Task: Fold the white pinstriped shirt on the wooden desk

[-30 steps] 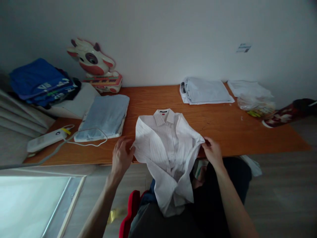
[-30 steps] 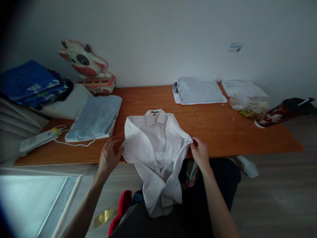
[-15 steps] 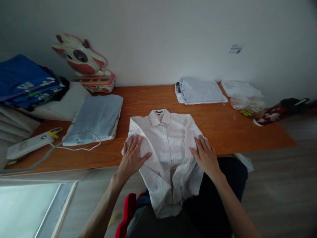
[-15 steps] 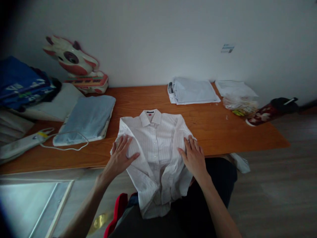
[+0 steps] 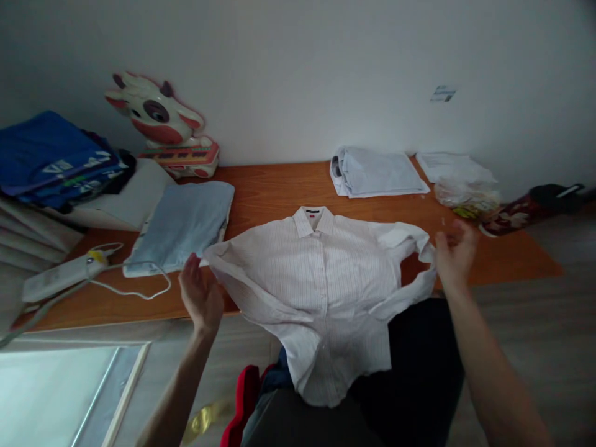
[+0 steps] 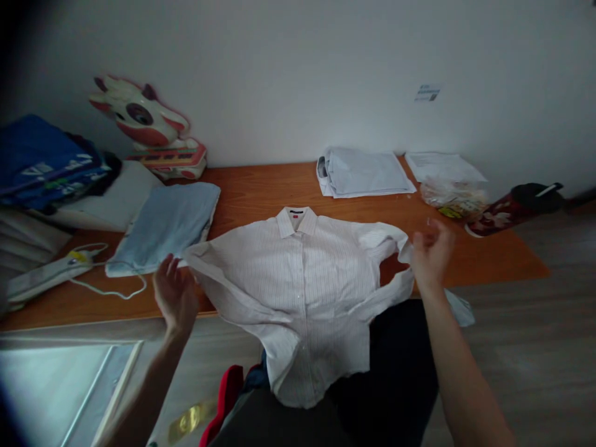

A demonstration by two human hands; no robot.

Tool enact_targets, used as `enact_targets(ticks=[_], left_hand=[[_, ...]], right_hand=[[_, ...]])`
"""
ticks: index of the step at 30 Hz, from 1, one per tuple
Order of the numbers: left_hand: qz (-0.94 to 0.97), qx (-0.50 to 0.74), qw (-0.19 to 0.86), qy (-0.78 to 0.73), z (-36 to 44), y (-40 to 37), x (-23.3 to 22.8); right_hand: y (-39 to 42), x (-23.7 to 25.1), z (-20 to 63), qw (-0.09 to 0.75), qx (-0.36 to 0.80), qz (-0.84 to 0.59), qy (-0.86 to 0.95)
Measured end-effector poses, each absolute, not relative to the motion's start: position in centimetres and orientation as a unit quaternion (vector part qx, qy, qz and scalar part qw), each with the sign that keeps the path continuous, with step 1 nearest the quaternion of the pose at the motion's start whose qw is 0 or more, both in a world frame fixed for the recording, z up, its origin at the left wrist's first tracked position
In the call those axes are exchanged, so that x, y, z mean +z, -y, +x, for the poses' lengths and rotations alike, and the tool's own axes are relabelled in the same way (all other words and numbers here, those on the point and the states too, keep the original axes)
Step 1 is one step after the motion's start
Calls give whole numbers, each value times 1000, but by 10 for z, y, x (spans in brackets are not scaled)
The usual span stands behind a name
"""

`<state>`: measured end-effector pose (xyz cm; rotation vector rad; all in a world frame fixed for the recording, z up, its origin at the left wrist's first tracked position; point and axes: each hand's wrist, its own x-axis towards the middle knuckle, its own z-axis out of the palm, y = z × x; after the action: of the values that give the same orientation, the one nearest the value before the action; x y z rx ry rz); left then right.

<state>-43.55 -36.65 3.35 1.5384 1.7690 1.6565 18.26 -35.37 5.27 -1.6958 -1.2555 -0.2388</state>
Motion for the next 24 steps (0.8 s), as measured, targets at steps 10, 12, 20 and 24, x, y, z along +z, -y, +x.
enact_targets(ticks=[10, 12, 20, 24], left_hand=[[809, 179, 82, -554, -362, 393, 38], [809, 145, 75, -565, -357, 368, 31], [831, 128, 125, -526, -343, 286, 23], [849, 177, 187, -461, -378, 288, 26]], right_hand=[[418, 16, 67, 85, 45, -684, 723], [393, 9, 86, 79, 51, -692, 716], [329, 29, 147, 165, 92, -627, 756], [377, 34, 174, 241, -5, -645, 725]])
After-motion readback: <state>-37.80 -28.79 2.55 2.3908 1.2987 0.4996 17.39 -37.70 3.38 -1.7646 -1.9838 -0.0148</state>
